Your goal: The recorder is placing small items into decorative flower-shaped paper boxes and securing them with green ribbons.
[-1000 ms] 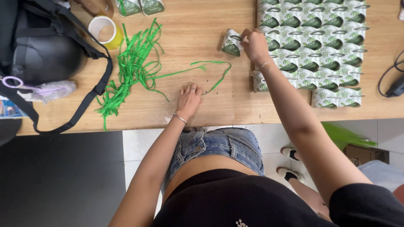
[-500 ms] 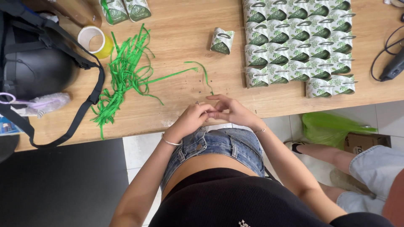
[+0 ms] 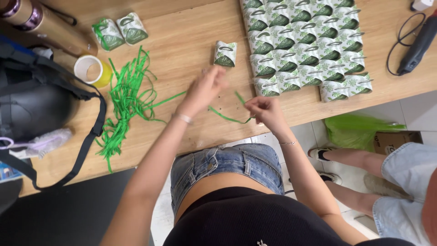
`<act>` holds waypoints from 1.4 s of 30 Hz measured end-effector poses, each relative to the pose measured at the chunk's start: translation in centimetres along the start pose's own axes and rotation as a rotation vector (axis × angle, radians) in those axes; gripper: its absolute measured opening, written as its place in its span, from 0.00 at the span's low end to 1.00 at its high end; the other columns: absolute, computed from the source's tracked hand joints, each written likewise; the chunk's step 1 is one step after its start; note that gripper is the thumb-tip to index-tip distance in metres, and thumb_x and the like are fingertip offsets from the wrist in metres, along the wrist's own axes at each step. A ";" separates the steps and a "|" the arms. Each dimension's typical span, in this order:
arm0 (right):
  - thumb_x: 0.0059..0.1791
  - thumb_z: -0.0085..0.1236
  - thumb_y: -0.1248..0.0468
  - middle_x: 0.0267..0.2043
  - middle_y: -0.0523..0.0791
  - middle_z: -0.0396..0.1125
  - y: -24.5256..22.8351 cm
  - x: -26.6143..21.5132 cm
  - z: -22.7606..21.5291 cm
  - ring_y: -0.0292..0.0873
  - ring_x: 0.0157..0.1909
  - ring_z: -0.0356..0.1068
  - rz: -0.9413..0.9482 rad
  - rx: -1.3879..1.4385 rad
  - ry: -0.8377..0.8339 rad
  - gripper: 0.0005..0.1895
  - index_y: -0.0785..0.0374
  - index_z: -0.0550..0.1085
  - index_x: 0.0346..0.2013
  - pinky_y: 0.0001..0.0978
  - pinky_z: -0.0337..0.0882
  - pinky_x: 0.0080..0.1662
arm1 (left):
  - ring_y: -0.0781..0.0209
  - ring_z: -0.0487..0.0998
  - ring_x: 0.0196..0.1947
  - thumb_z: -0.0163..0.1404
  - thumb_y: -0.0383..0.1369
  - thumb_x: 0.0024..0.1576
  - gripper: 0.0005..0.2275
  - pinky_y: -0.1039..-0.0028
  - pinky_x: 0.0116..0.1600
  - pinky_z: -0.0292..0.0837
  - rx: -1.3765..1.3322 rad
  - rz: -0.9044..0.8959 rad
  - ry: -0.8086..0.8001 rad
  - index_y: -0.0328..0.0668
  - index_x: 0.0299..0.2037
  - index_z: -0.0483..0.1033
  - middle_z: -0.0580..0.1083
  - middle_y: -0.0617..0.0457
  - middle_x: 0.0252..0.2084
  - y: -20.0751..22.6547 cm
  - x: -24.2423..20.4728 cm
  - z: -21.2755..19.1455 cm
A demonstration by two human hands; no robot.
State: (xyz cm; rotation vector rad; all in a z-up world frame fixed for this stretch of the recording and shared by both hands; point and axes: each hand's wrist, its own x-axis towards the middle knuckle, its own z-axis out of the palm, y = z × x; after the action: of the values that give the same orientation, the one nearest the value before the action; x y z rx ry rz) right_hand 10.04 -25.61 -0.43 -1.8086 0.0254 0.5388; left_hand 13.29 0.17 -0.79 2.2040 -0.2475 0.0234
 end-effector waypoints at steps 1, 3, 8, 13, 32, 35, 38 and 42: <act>0.51 0.61 0.65 0.25 0.41 0.71 0.1 -0.1 -0.4 0.29 0.22 0.66 0.003 0.004 0.009 0.08 0.67 0.81 0.41 0.21 0.65 0.24 | 0.55 0.80 0.43 0.59 0.33 0.58 0.12 0.63 0.45 0.77 -0.001 0.006 -0.008 0.43 0.49 0.73 0.77 0.49 0.44 -1.0 1.8 0.3; 0.52 0.60 0.64 0.23 0.41 0.70 0.3 -0.1 -1.2 0.29 0.20 0.63 0.001 0.009 0.190 0.09 0.67 0.80 0.41 0.22 0.60 0.22 | 0.46 0.76 0.50 0.59 0.30 0.57 0.14 0.57 0.49 0.75 0.197 0.099 0.158 0.44 0.52 0.73 0.75 0.45 0.50 -3.1 5.6 0.9; 0.51 0.61 0.64 0.21 0.41 0.70 0.5 -1.7 -1.5 0.29 0.20 0.63 0.019 -0.031 0.345 0.09 0.68 0.80 0.42 0.22 0.59 0.22 | 0.45 0.74 0.50 0.61 0.34 0.49 0.14 0.54 0.45 0.70 0.583 0.166 0.101 0.42 0.43 0.76 0.73 0.41 0.49 -7.2 12.7 4.3; 0.51 0.62 0.64 0.21 0.42 0.70 2.4 -2.9 -1.6 0.28 0.19 0.62 0.062 -0.031 0.351 0.09 0.68 0.81 0.41 0.21 0.59 0.22 | 0.51 0.76 0.50 0.56 0.32 0.58 0.03 0.55 0.50 0.69 0.777 0.227 0.138 0.48 0.39 0.77 0.74 0.45 0.48 -9.9 15.0 4.6; 0.55 0.59 0.65 0.34 0.41 0.71 -5.4 10.1 11.6 0.30 0.21 0.58 -0.160 0.370 -0.494 0.12 0.70 0.76 0.51 0.23 0.61 0.26 | 0.63 0.77 0.31 0.59 0.25 0.63 0.07 0.73 0.36 0.73 -0.058 0.064 0.450 0.32 0.39 0.72 0.74 0.50 0.33 -1.1 -3.3 -13.9; 0.57 0.57 0.64 0.23 0.41 0.67 -4.8 10.0 12.0 0.30 0.18 0.55 -0.104 0.328 -0.508 0.11 0.70 0.80 0.43 0.24 0.53 0.22 | 0.58 0.78 0.33 0.59 0.24 0.62 0.06 0.69 0.38 0.72 0.075 0.055 0.518 0.31 0.41 0.73 0.74 0.47 0.36 -0.5 -6.7 -16.2; 0.56 0.57 0.63 0.20 0.40 0.65 -3.5 10.7 11.9 0.28 0.16 0.52 -0.067 0.332 -0.497 0.11 0.69 0.81 0.41 0.23 0.51 0.21 | 0.54 0.78 0.35 0.59 0.23 0.63 0.05 0.66 0.40 0.72 0.192 0.029 0.595 0.31 0.42 0.74 0.73 0.45 0.37 -1.0 -10.1 -18.4; 0.52 0.58 0.61 0.32 0.46 0.77 -1.4 13.1 11.4 0.30 0.17 0.57 -0.082 -0.011 -0.355 0.15 0.67 0.80 0.51 0.24 0.58 0.21 | 0.50 0.78 0.36 0.59 0.21 0.63 0.05 0.62 0.41 0.72 0.368 -0.047 0.707 0.30 0.42 0.75 0.73 0.43 0.38 -1.0 -13.6 -20.6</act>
State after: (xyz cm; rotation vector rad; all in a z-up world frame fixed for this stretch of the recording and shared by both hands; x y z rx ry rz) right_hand 18.18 -11.46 -6.37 -1.6942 -0.2936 0.7949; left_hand 1.61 19.48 9.40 2.4018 0.2228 0.8629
